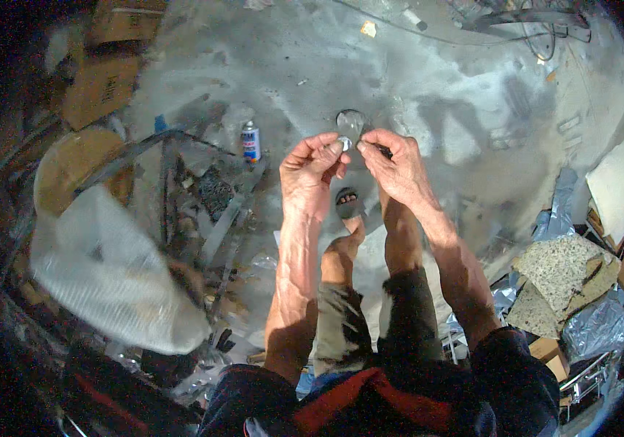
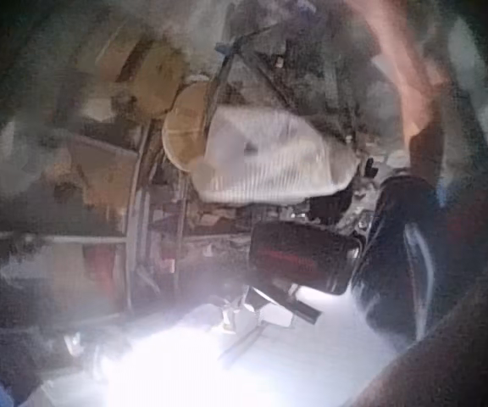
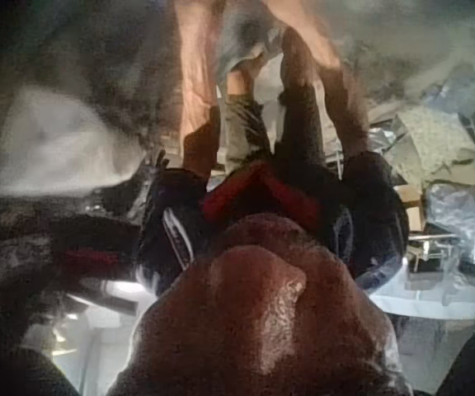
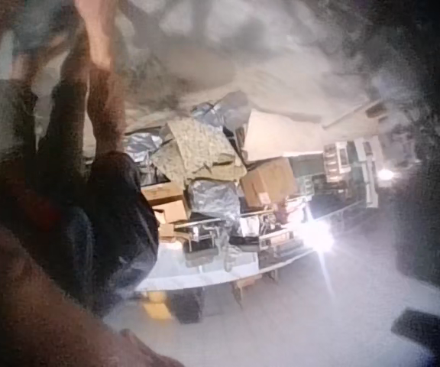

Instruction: The person unwraps small metal parts from bubble wrap, then sits on the floor to manipulate and assemble them by hand. They later stand, place parts into a plastic bag, and retrieve additional items from a blue parts bin before returning to the floor to continue handling the components.

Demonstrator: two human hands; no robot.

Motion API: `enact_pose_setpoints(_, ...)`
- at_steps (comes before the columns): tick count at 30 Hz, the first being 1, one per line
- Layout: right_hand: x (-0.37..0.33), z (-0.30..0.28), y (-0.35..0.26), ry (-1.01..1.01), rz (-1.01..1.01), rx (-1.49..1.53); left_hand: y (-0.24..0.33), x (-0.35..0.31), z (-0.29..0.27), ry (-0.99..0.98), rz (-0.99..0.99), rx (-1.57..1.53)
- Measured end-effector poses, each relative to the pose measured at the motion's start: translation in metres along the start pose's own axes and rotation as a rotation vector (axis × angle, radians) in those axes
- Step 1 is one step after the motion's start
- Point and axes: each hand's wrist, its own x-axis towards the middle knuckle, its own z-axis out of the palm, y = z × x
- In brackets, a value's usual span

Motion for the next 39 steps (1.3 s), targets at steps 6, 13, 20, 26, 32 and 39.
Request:
enact_pose_setpoints(6, -0.102, -0.027, -0.154, -0.065, 0.014, -0.042, 0.094, -0.137, 0.041, 0.038, 0.04, 0.083)
enact_pose_setpoints(13, -0.166, -0.058, -0.306, -0.133, 0.05, -0.069, 0.196, -0.234, 0.088, -0.105, 0.126, 0.523)
enact_pose_setpoints(20, -0.172, -0.08, -0.413, -0.129, -0.21, 0.004, 0.299, -0.28, 0.132, -0.308, 0.35, 0.779)
enact_pose_setpoints(26, -0.127, -0.07, -0.462, -0.107, -0.257, -0.061, 0.375, -0.266, 0.139, -0.444, 0.734, 1.022)
enact_pose_setpoints(32, -0.056, -0.041, -0.54, -0.21, -0.228, -0.074, 0.465, -0.226, 0.125, -0.447, 0.681, 1.012)
enact_pose_setpoints(39, 0.035, -0.004, -0.639, -0.326, -0.127, 0.083, 0.576, -0.163, 0.096, -0.38, 0.745, 0.92)
